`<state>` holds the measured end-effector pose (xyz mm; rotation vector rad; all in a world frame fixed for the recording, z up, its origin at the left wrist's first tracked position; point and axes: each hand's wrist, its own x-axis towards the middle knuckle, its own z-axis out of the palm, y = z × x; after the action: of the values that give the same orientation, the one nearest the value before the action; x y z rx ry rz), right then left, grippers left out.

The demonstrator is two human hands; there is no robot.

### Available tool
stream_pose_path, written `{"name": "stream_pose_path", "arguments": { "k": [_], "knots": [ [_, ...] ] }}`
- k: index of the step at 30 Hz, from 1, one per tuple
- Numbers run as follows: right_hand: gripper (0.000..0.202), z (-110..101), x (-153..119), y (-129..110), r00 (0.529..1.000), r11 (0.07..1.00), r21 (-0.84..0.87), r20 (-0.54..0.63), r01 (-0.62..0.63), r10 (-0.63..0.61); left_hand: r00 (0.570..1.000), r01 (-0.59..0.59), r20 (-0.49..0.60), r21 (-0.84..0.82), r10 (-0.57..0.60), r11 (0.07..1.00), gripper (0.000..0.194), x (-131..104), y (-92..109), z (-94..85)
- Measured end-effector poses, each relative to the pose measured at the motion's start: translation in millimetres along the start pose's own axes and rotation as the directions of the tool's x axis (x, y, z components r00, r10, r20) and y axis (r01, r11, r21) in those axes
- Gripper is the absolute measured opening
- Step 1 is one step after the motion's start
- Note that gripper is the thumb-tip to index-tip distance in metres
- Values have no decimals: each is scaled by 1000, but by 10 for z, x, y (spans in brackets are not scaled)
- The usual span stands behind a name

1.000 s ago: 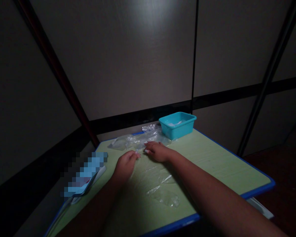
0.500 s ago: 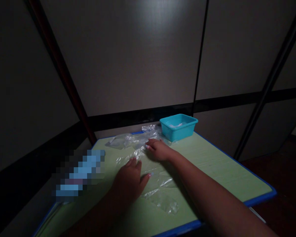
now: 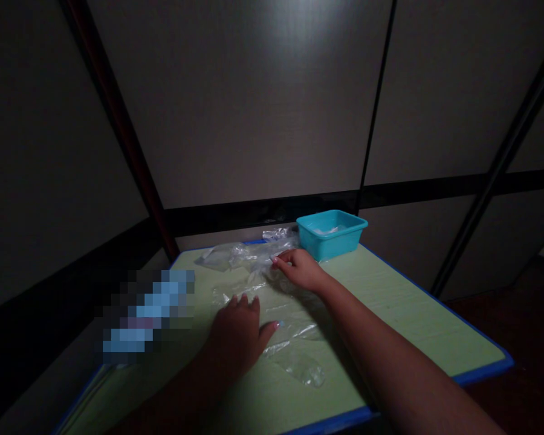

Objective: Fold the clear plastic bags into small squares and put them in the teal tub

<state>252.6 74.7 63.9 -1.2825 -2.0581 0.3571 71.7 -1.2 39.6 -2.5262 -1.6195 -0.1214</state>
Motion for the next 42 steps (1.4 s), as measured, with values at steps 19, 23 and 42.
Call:
{"name": "stream_pose_path", "arguments": {
  "k": [19,23,42],
  "knots": [
    [53,107,-84,-92,960,997,76,281,-29,7,933,-17,-360,-113,-25,993,37,124,-88,-192],
    [52,114,-85,-93,944,995,83,329,-50,20,974,-5,-225,-73,-12,997,49,136,-92,22],
    [42,181,-93,-81,984,992,-22,128,126,-122,995,103,-9,-43,-104,994,58,119,-155,233]
  ]
}}
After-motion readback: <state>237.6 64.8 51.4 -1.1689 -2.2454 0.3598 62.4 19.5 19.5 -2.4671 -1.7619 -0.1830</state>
